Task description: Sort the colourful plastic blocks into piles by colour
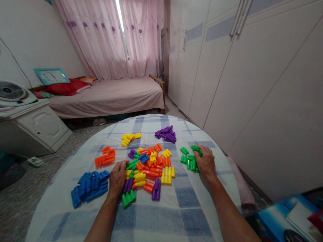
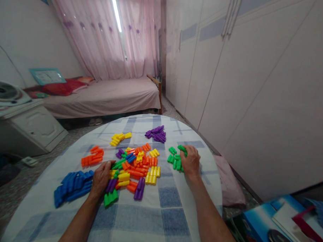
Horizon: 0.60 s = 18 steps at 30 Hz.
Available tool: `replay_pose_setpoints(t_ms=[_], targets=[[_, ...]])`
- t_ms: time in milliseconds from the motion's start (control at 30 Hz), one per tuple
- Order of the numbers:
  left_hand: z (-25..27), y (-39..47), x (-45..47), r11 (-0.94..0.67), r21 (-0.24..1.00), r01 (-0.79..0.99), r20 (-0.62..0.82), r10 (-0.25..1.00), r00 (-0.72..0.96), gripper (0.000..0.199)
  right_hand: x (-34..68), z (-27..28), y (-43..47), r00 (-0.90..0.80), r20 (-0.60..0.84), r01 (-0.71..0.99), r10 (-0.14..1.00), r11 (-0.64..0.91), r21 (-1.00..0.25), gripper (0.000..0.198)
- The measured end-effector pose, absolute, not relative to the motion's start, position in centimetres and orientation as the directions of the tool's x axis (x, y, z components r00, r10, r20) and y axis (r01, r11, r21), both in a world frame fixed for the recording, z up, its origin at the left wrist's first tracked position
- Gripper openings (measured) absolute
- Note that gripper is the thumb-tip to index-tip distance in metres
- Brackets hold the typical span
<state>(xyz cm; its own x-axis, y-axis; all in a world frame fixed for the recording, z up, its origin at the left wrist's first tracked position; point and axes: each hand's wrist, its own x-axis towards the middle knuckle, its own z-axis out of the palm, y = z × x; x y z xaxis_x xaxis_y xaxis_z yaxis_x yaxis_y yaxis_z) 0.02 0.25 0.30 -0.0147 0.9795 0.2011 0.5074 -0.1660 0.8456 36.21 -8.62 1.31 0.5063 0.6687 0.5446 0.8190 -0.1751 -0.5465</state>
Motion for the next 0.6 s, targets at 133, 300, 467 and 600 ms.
replay_pose_setpoints(t_ms=[133, 300, 467, 600], targets=[[0.1, 0.4, -0.2, -0.173, 0.838, 0.518, 0.209, 0.978, -0.012, 0.05, 37.9, -0.1, -8.4, 0.645, 0.457, 0.674, 0.612, -0.172, -0.719, 0.036], [-0.4, 0.6, -0.5, -0.156, 0.839, 0.521, 0.196, 0.98, -0.021, 0.049, 38.3, -0.9, -8.4, 0.683, 0.37, 0.567, 0.629, -0.138, -0.812, 0.039], [-0.5, 0.7, -0.6, -0.142, 0.824, 0.548, 0.183, 0.983, -0.02, 0.05, 37.5, -0.4, -8.3, 0.663, 0.334, 0.548, 0.67, -0.132, -0.826, 0.041], [-0.4, 0.7, -0.7, -0.123, 0.806, 0.578, 0.163, 0.986, -0.018, 0.051, 36.8, 0.3, -8.5, 0.623, 0.323, 0.542, 0.712, -0.096, -0.835, 0.04]])
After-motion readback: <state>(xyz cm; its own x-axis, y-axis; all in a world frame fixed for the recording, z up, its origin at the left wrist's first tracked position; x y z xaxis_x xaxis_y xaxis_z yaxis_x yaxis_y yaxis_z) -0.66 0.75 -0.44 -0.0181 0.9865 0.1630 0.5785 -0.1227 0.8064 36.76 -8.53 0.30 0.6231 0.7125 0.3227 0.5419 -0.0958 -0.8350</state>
